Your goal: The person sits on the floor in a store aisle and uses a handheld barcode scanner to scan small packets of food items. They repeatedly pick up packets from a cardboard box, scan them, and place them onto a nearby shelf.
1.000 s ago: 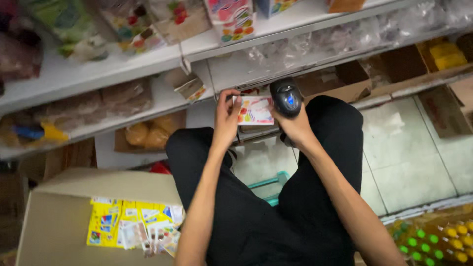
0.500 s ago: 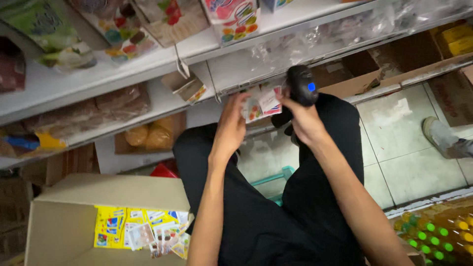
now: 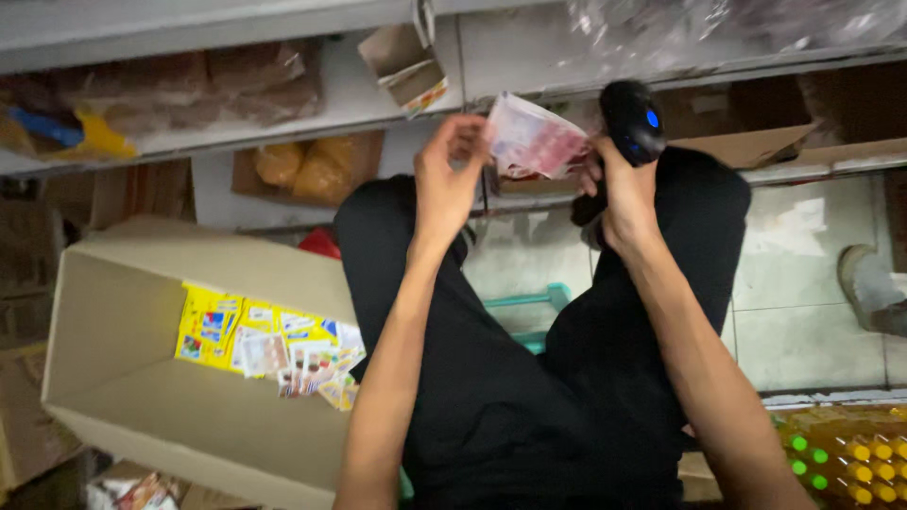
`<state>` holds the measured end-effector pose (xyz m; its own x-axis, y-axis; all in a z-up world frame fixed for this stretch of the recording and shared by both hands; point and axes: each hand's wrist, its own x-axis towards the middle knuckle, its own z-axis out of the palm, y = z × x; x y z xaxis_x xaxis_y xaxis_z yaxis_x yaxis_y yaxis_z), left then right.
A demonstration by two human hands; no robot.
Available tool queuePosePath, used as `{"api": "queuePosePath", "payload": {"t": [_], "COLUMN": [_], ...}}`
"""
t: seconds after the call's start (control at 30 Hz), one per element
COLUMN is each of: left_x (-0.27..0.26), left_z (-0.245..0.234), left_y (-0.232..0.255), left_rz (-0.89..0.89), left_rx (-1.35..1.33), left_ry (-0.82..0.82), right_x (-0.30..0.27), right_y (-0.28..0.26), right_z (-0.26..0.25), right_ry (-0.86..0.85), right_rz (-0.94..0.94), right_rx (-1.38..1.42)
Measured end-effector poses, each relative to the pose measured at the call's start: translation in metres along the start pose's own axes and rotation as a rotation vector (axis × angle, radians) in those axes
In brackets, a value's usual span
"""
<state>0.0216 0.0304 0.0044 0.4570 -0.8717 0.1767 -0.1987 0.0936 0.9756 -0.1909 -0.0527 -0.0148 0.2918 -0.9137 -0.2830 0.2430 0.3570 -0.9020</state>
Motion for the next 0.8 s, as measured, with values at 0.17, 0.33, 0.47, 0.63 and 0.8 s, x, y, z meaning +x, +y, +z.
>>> {"api": "queuePosePath", "payload": {"t": [0.17, 0.33, 0.47, 0.63, 0.8], "left_x": [0.005, 0.005, -0.002, 0.004, 0.007], "left_z": [-0.020, -0.033, -0.034, -0.031, -0.040], "left_y": [-0.016, -0.023, -0.019, -0.010, -0.002], "left_rz": [-0.059, -0.083, -0.111, -0.321, -0.121], "left_rx": [0.052, 0.034, 0.106, -0.817, -0.472], "left_ry": [0.122, 0.054, 0.026, -0.043, -0.053], "right_x": [-0.010, -0.027, -0.030, -0.016, 0.009], "right_y": [-0.004, 0.000, 0.003, 0.027, 0.000], "right_z": [0.014, 0.023, 0.020, 0.005, -0.013], "right_ry": [-0.170, -0.490, -0.554, -0.177, 0.108], "right_rz": [-0.283, -0.317, -0.204, -0.515, -0.323], "right_rx": [-0.877, -0.933, -1.036, -0.828, -0.265]}}
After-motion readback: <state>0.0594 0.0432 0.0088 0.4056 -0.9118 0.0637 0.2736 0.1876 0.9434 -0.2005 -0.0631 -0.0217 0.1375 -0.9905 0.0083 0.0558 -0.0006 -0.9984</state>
